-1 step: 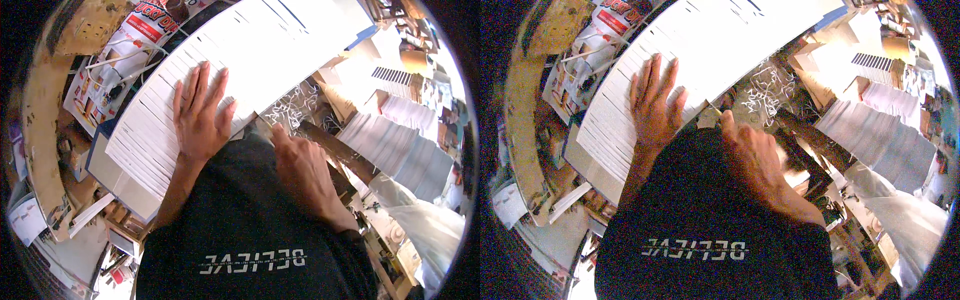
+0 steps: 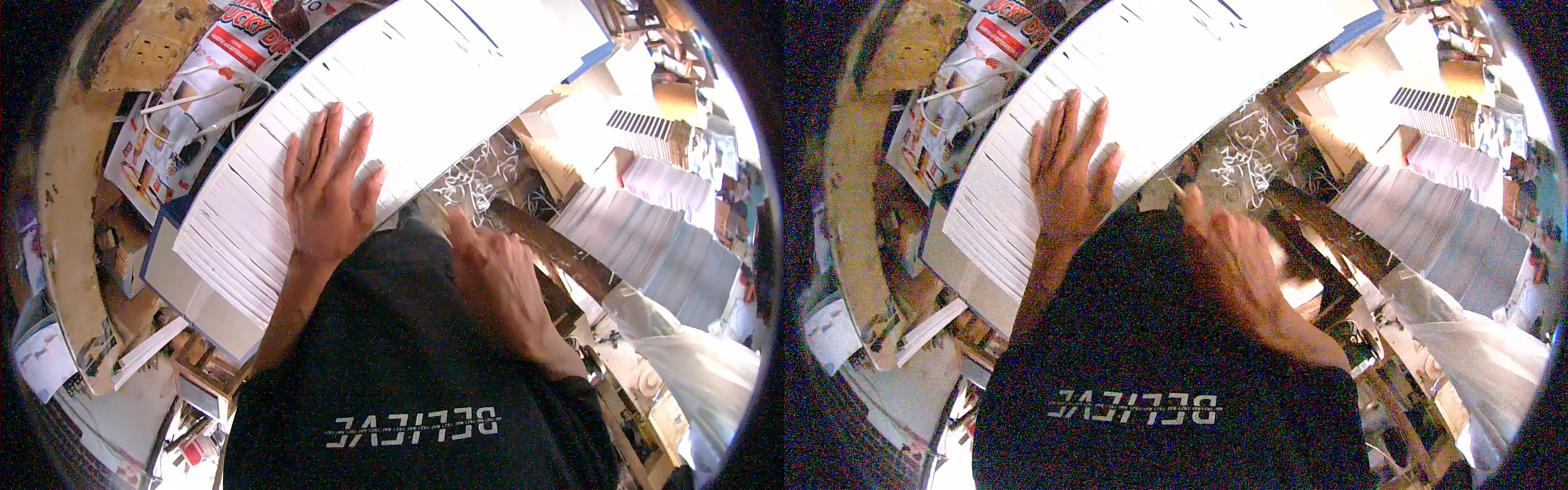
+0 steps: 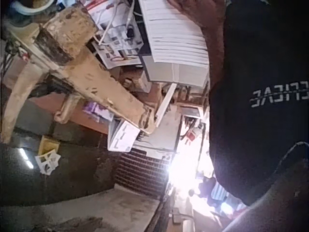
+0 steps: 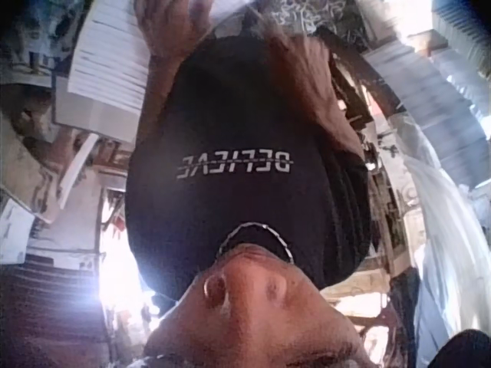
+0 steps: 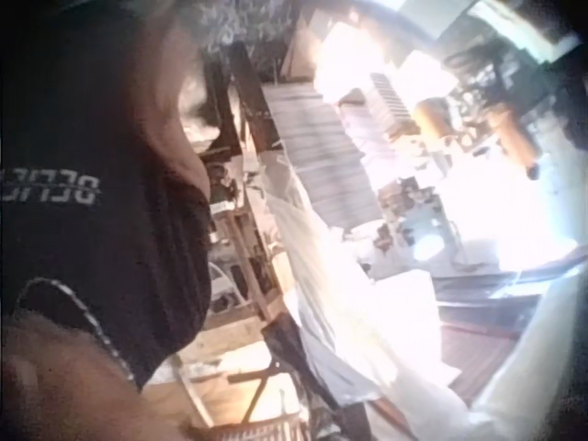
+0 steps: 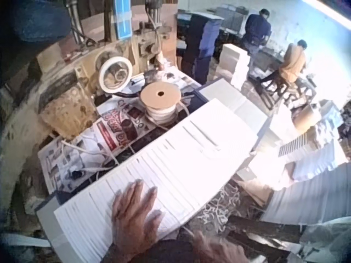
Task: The person holds a ribbon and positions a sheet of paper strips on a folder, then cuts the paper strips apart using a knife.
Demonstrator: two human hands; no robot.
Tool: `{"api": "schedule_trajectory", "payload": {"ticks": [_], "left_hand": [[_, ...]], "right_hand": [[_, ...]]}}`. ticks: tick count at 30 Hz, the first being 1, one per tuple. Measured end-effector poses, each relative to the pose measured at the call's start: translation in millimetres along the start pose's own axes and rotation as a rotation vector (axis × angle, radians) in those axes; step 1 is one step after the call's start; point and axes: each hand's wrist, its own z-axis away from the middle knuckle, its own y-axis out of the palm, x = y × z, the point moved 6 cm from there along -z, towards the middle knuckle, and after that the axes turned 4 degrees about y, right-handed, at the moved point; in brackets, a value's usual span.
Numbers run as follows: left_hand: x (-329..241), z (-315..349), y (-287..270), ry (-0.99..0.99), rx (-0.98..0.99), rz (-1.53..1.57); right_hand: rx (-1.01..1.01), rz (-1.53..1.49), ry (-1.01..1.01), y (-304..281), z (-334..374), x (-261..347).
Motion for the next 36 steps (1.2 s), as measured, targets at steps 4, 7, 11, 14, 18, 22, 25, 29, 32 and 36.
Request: {"api": "schedule_trajectory", "payload": {"ticks": [4,7,11,14,18,22,25,29,32,36], "left_hand": [[0.1,0.0,-8.1,0.008,0.011,0.152],[-13.2,-0.9,-46.3,-0.194,0.185,1.179],[-85.1,3.5,-92.9,0.233,-0.056,1.885],[-133.9,6.5,-136.0,0.175,-0.208,2.108],[-121.0,-9.7,-127.1,0.455,-0.029,2.217],[-37.0,-2.0,-66.6,0.163,0.075,1.015],[1.0,5.9,-26.0,0.013,-0.022,0.217],[3.5,9.7,-6.9,-0.045,0.000,0.126],[4.5,9.7,-3.1,-0.041,-0.007,0.114],[4.9,9.6,-3.3,-0.033,-0.009,0.119]], "right_hand": [[0.111,0.047,0.154,14.6,29.7,-44.3],[-0.098,-0.281,0.202,-22.1,36.9,-44.5],[-0.433,-0.500,-0.072,-27.3,27.2,-4.7],[-0.296,-0.420,-0.097,-6.7,9.5,-1.8],[-0.311,-0.462,-0.122,2.9,1.0,-3.8],[-0.327,-0.464,-0.180,11.2,-1.6,-1.4],[-0.331,-0.423,-0.205,12.1,-5.5,0.1],[-0.314,-0.422,-0.233,12.7,-6.9,-2.0],[-0.314,-0.431,-0.243,13.3,-9.0,-4.3],[-0.306,-0.438,-0.253,11.9,-9.5,-5.0]]}}
